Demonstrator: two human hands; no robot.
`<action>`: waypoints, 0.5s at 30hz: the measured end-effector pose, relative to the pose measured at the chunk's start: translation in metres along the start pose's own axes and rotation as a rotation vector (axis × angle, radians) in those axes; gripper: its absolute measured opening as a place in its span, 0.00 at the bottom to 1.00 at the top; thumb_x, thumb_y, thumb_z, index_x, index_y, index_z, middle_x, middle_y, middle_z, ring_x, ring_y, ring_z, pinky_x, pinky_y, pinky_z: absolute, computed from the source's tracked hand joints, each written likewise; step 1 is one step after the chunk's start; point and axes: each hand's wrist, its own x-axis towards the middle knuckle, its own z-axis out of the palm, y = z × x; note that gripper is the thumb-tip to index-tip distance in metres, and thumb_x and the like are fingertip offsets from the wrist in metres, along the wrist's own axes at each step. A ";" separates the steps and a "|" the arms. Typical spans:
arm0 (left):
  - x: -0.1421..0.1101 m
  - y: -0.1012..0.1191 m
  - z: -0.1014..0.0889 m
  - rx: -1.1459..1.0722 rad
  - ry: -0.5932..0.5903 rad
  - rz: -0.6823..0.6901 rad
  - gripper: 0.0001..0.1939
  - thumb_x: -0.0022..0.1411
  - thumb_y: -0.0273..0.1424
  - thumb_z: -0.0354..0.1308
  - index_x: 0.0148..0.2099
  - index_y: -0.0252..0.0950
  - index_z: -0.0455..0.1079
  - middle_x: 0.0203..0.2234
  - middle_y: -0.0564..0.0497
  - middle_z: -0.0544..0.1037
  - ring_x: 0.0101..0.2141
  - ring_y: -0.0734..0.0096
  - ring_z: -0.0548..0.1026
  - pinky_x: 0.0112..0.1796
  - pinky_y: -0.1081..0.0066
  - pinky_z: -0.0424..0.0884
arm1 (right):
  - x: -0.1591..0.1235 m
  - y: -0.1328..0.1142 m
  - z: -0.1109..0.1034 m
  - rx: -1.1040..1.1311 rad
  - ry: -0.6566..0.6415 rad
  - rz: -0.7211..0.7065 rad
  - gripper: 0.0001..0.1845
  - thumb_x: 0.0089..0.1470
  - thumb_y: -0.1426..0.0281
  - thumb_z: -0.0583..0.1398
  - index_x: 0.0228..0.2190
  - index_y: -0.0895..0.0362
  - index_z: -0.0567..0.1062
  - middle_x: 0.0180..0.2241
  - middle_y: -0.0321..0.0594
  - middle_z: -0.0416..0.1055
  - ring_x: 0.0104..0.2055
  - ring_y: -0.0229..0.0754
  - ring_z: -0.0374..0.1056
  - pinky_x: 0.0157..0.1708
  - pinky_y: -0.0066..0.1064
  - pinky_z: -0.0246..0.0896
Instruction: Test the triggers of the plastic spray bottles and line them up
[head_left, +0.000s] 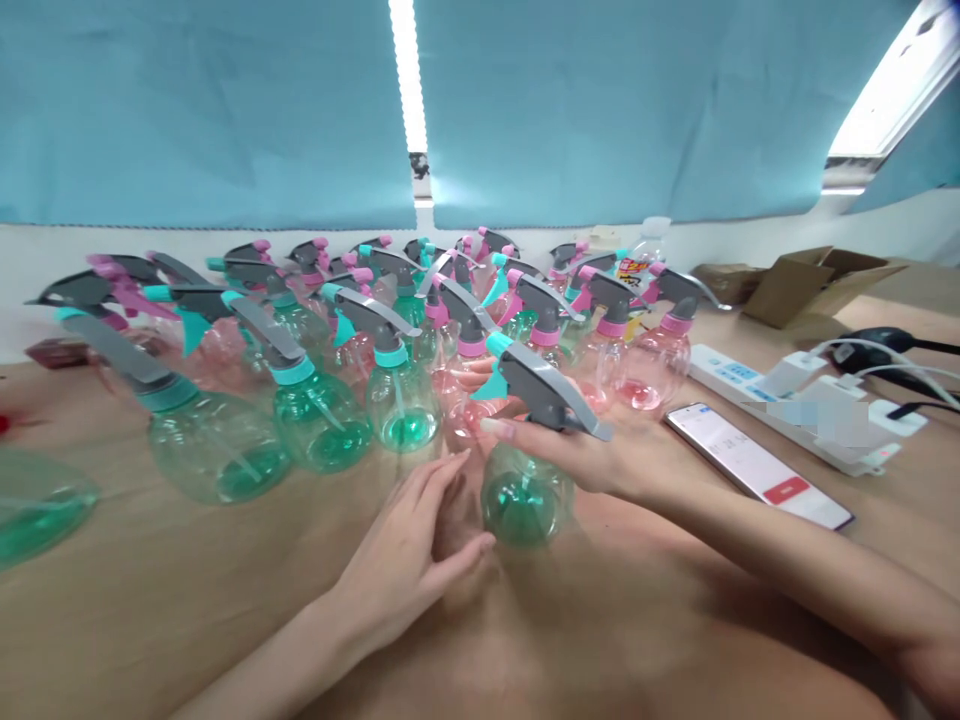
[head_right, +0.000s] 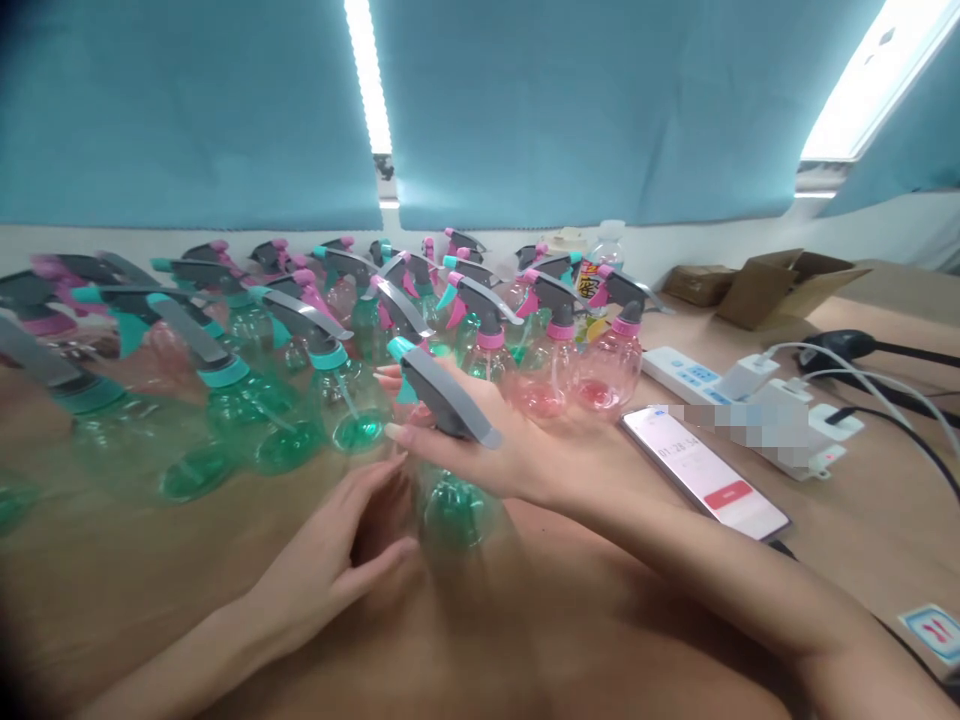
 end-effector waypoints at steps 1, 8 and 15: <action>0.000 0.002 0.000 -0.036 0.012 -0.002 0.31 0.66 0.38 0.54 0.66 0.45 0.45 0.61 0.44 0.60 0.59 0.53 0.61 0.56 0.51 0.61 | 0.001 -0.002 0.003 0.016 0.004 -0.001 0.16 0.53 0.63 0.61 0.46 0.44 0.72 0.42 0.35 0.75 0.41 0.47 0.73 0.40 0.38 0.69; -0.012 0.015 -0.008 -0.120 0.206 0.038 0.37 0.62 0.41 0.58 0.66 0.44 0.43 0.60 0.41 0.58 0.59 0.46 0.59 0.56 0.47 0.59 | 0.014 -0.007 0.054 0.295 -0.025 -0.100 0.22 0.52 0.65 0.62 0.49 0.52 0.68 0.49 0.40 0.72 0.43 0.41 0.73 0.48 0.38 0.68; -0.067 0.009 -0.042 -0.032 0.376 -0.054 0.33 0.62 0.39 0.58 0.64 0.45 0.47 0.55 0.43 0.64 0.55 0.48 0.65 0.51 0.50 0.66 | 0.029 -0.045 0.124 0.307 -0.115 -0.164 0.19 0.52 0.64 0.62 0.47 0.53 0.69 0.47 0.40 0.72 0.43 0.44 0.73 0.44 0.39 0.70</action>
